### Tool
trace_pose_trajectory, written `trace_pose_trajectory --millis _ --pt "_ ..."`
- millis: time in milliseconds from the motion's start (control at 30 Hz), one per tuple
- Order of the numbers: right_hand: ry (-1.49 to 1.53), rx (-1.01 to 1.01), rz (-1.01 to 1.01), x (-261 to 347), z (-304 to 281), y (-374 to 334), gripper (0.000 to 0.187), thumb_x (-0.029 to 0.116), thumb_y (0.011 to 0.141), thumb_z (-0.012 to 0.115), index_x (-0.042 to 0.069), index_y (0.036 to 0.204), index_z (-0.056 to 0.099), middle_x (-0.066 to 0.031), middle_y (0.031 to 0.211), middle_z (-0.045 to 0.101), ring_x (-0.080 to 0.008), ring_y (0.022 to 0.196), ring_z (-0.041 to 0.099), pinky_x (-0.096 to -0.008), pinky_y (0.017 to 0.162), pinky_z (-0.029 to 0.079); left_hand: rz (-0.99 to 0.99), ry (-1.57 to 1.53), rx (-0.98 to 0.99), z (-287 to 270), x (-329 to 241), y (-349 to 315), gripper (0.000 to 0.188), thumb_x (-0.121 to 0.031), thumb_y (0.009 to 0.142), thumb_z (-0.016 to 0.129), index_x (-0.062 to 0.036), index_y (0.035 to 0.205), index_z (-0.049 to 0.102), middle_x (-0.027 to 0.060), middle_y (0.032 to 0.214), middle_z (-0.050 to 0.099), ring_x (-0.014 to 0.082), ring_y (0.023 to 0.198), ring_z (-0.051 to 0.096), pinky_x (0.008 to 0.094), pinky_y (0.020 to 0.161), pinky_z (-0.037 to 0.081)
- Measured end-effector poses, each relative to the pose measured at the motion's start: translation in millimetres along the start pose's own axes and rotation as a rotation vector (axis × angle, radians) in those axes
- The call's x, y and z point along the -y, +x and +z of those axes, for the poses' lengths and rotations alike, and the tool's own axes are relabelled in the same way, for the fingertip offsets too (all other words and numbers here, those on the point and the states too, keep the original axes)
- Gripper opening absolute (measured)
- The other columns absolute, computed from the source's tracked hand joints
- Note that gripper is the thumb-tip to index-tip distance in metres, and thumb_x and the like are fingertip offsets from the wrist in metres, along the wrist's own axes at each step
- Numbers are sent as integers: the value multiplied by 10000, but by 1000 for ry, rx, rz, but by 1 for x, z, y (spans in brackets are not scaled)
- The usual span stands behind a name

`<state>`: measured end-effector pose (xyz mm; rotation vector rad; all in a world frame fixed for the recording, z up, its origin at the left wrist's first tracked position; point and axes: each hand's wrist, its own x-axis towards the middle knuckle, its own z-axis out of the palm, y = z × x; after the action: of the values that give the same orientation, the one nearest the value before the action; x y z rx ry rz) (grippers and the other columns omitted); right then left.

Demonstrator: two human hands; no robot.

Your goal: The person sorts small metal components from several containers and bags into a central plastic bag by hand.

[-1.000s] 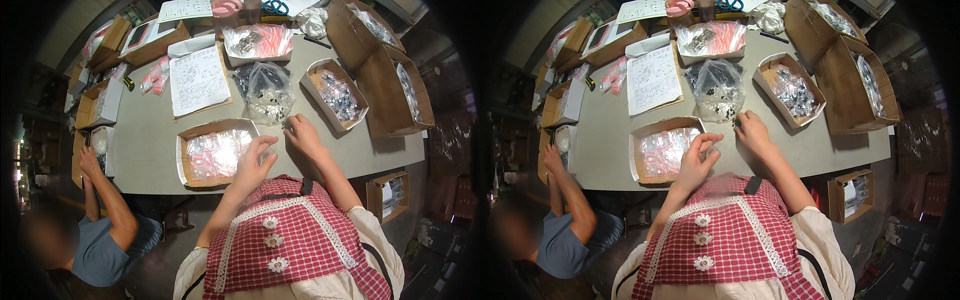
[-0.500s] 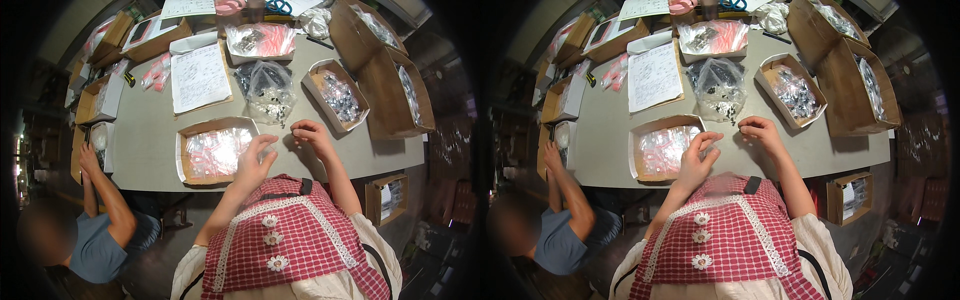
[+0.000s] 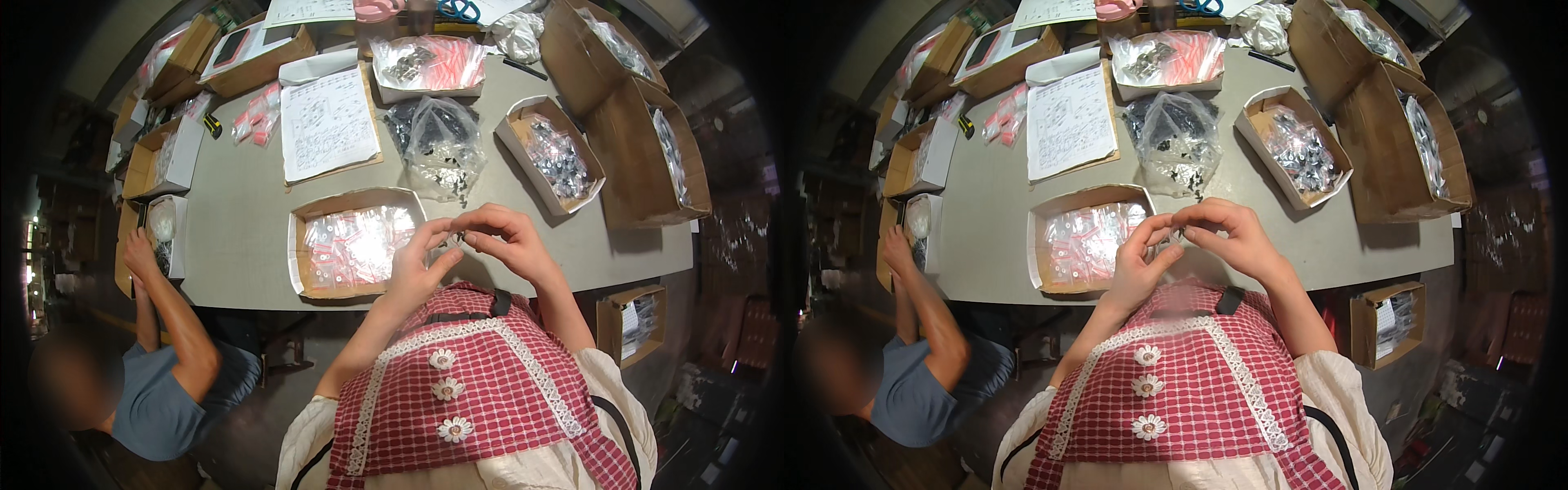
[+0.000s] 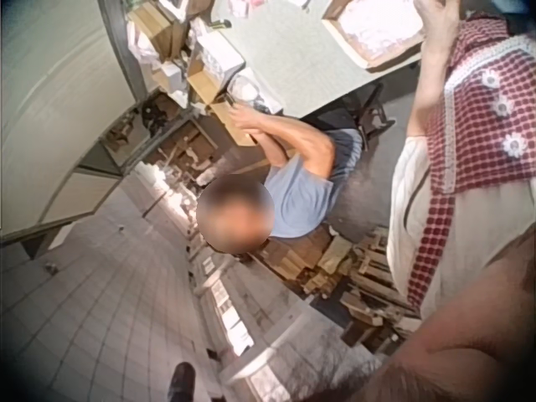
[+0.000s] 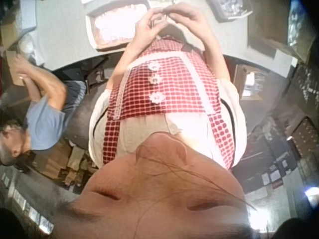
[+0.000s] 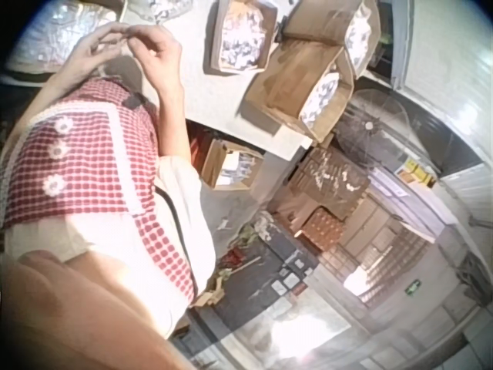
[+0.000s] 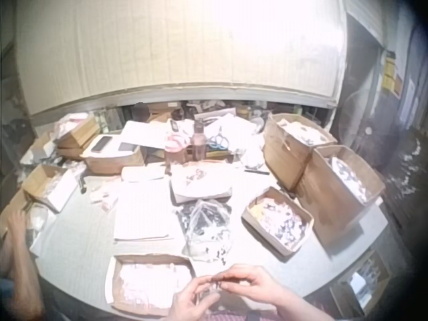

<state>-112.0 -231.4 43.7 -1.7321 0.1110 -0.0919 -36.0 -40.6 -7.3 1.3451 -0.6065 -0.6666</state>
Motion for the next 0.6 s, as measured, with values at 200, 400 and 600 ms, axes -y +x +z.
trace_pose_trajectory --millis 200,400,600 --pt "-188 -87 -134 14 7 -5 233 72 907 696 -6 1127 700 -88 991 714 -154 880 676 -300 755 540 -16 -96 33 0 -1 -1 463 -34 943 667 32 1368 495 139 1342 597 203 1286 559 310 1037 453" --pt "-382 -67 -366 25 1 -4 206 52 855 717 19 1058 723 -130 1163 676 -243 1022 663 -341 845 532 -83 -282 55 -1 -9 -1 426 -68 968 650 36 1359 518 123 1282 623 205 1226 593 333 1042 455" --pt "-333 23 -357 24 0 -1 132 86 860 710 26 978 708 -134 1199 660 -308 1086 630 -396 991 462 -143 -283 66 -4 -11 -5 357 -217 1063 522 43 1298 591 113 1178 685 179 1136 634 311 990 463"
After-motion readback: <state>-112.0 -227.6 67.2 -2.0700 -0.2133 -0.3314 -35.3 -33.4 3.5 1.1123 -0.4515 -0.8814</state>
